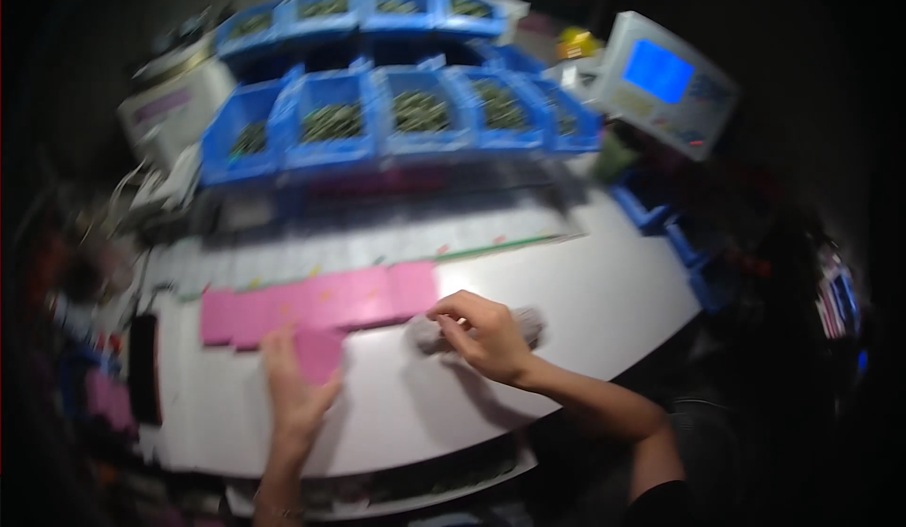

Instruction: The person assembles small components by inserting a yellow ring and a grey coiled spring into pink rectangular plastic molds. They handle the molds and components by hand, repeatedly opening and closing the molds to secure the parts inside. The person also arranges the molds on the workbench and interacts with a digital control panel.

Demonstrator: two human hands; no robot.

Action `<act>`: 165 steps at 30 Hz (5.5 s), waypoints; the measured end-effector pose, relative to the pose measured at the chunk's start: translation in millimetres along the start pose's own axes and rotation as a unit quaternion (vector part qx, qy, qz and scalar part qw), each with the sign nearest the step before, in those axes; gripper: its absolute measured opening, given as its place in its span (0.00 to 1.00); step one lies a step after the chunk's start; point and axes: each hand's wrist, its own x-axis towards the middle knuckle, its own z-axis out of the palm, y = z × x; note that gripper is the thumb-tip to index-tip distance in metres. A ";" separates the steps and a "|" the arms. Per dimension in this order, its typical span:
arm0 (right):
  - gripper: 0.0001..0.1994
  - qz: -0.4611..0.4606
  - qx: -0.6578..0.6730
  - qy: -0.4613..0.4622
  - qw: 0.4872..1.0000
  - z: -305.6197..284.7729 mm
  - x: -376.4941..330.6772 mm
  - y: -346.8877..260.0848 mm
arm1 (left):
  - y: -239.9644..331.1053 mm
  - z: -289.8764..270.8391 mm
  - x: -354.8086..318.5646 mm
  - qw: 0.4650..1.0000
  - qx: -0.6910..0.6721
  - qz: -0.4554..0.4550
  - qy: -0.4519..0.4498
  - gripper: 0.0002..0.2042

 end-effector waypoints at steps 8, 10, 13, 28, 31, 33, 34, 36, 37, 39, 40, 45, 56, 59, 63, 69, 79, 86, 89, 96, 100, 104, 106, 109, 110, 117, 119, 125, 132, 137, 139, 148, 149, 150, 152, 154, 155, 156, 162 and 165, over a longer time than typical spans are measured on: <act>0.22 -0.035 0.069 -0.121 0.990 68.6 -28.2 -62.2 | 14.3 16.8 -73.0 0.985 -0.165 0.018 0.047 0.36; 0.22 -0.081 0.035 -0.115 0.989 69.9 -37.0 -69.2 | 13.1 11.7 -82.5 0.964 -0.262 0.005 0.037 0.34; 0.22 -0.117 0.032 -0.131 0.984 71.0 -47.5 -80.8 | 24.8 0.3 -82.2 0.905 -0.423 -0.018 0.037 0.25; 0.10 0.168 0.237 -0.188 0.938 88.9 -14.7 -66.0 | 2.1 -10.3 -106.6 0.974 -0.189 0.125 0.002 0.28; 0.09 0.235 0.249 -0.220 0.913 89.8 0.8 -60.3 | 8.8 -17.5 -93.2 0.980 -0.131 0.134 -0.065 0.34; 0.09 0.234 0.294 -0.234 0.897 86.7 2.8 -60.8 | 12.3 -18.2 -93.8 0.980 -0.167 0.077 -0.076 0.34; 0.09 0.232 0.313 -0.239 0.889 84.2 5.1 -60.1 | 13.1 -17.9 -93.1 0.978 -0.187 0.051 -0.082 0.34; 0.09 0.225 0.266 -0.176 0.921 67.7 -1.0 -54.9 | 14.0 -18.6 -92.8 0.975 -0.197 0.052 -0.086 0.35; 0.09 0.110 0.124 -0.132 0.977 51.7 -3.2 -44.8 | 14.6 -19.0 -92.8 0.974 -0.201 0.054 -0.090 0.35; 0.14 -0.070 -0.142 -0.072 0.985 23.0 -3.2 -24.1 | 12.9 -16.6 -94.5 0.971 -0.213 0.054 -0.092 0.35; 0.19 -0.129 -0.261 -0.053 0.955 11.2 -1.5 -15.1 | 12.5 -12.7 -92.5 0.968 -0.221 0.064 -0.100 0.36; 0.28 -0.066 -0.274 -0.205 0.937 -13.6 -19.4 4.3 | 15.6 2.1 -70.8 0.955 -0.260 0.092 -0.112 0.39; 0.23 -0.290 -0.386 -0.004 0.876 13.0 -34.0 -70.4 | 20.1 -12.6 -58.8 0.983 -0.056 0.040 -0.168 0.43; 0.23 -0.348 -0.436 -0.132 0.819 22.1 -40.8 -58.3 | 19.0 -8.2 -59.6 0.987 -0.027 0.043 -0.152 0.43; 0.24 -0.312 -0.409 -0.127 0.848 10.4 -28.4 -75.2 | 16.8 -9.2 -61.4 0.988 -0.022 0.049 -0.146 0.43; 0.24 -0.234 -0.337 -0.077 0.909 17.9 -40.9 -58.2 | 17.4 -7.0 -58.9 0.988 -0.039 0.051 -0.141 0.42; 0.23 -0.153 -0.295 -0.049 0.942 9.1 -42.5 -58.0 | 15.3 -8.9 -56.6 0.983 -0.059 0.030 -0.171 0.44; 0.22 -0.284 -0.363 -0.177 0.870 21.9 -36.7 -61.6 | 15.9 -7.1 -55.8 0.985 -0.036 0.037 -0.164 0.43; 0.22 -0.261 -0.355 -0.182 0.879 16.1 -26.3 -66.3 | 13.8 -7.2 -57.1 0.987 -0.036 0.039 -0.155 0.43; 0.24 -0.273 -0.363 -0.202 0.868 17.0 -32.7 -67.8 | 14.0 -4.8 -58.9 0.989 -0.032 0.056 -0.135 0.42; 0.24 -0.265 -0.330 -0.161 0.892 15.8 -23.8 -75.4 | 14.9 -5.7 -57.8 0.989 -0.037 0.066 -0.127 0.42; 0.26 -0.288 -0.333 -0.185 0.879 37.6 -28.1 -69.5 | 15.5 -6.4 -59.4 0.991 -0.030 0.059 -0.116 0.42; 0.26 -0.298 -0.342 -0.206 0.867 33.2 -23.9 -74.2 | 13.6 -4.2 -61.2 0.991 -0.033 0.056 -0.113 0.45; 0.26 -0.297 -0.333 -0.206 0.871 27.7 -18.8 -79.2 | 12.2 -2.8 -63.6 0.992 -0.042 0.048 -0.106 0.46; 0.26 -0.305 -0.343 -0.195 0.867 28.0 -19.2 -79.2 | 13.9 -3.1 -63.3 0.993 -0.041 0.051 -0.102 0.47; 0.25 -0.313 -0.364 -0.211 0.852 29.9 -20.3 -83.3 | 12.2 -2.5 -58.5 0.987 -0.091 0.062 -0.118 0.49; 0.24 -0.310 -0.358 -0.197 0.858 26.5 -18.3 -85.5 | 12.8 -2.8 -61.3 0.989 -0.081 0.062 -0.108 0.49; 0.25 -0.283 -0.357 -0.185 0.871 21.9 -29.1 -76.1 | 15.4 -2.3 -58.3 0.983 -0.121 0.037 -0.133 0.47; 0.32 -0.187 -0.317 -0.151 0.917 3.1 -45.3 -66.4 | 6.9 3.5 -57.5 0.984 -0.093 0.127 -0.088 0.38; 0.34 -0.105 -0.310 -0.130 0.936 -5.4 -58.5 -51.0 | 19.4 -0.7 -54.1 0.986 -0.087 0.108 -0.090 0.34; 0.33 -0.077 -0.317 -0.154 0.933 -5.7 -64.1 -38.4 | 24.1 1.7 -56.5 0.988 -0.048 0.138 -0.057 0.27; 0.27 -0.119 0.000 -0.073 0.990 44.2 -51.9 -61.2 | 28.1 -1.6 -56.1 0.990 -0.119 0.081 0.008 0.21; 0.26 -0.127 0.006 -0.075 0.989 46.5 -49.7 -59.2 | 28.1 -6.3 -53.6 0.986 -0.149 0.068 -0.008 0.21; 0.25 -0.134 0.012 -0.076 0.988 48.7 -46.9 -58.0 | 27.2 -10.0 -51.8 0.982 -0.179 0.055 -0.024 0.21; 0.21 -0.120 0.037 -0.059 0.990 53.2 -41.9 -60.8 | 21.4 -13.7 -52.9 0.975 -0.216 0.020 -0.047 0.20; 0.20 -0.123 0.044 -0.058 0.990 54.9 -40.3 -58.0 | 12.6 -11.5 -55.0 0.963 -0.260 -0.009 -0.065 0.19; 0.19 -0.117 0.049 -0.058 0.990 55.5 -39.0 -58.3 | 10.1 -10.7 -55.1 0.959 -0.273 -0.014 -0.067 0.19; 0.19 -0.111 0.053 -0.064 0.990 55.6 -38.1 -57.8 | 7.9 -9.9 -54.9 0.955 -0.287 -0.020 -0.069 0.19; 0.16 -0.049 0.106 -0.108 0.987 54.3 -28.4 -58.0 | 1.6 -13.5 -53.3 0.856 -0.468 -0.136 -0.171 0.26; 0.14 -0.001 0.221 -0.107 0.969 58.7 -21.4 -61.5 | -4.5 -14.4 -47.9 0.777 -0.539 -0.156 -0.286 0.38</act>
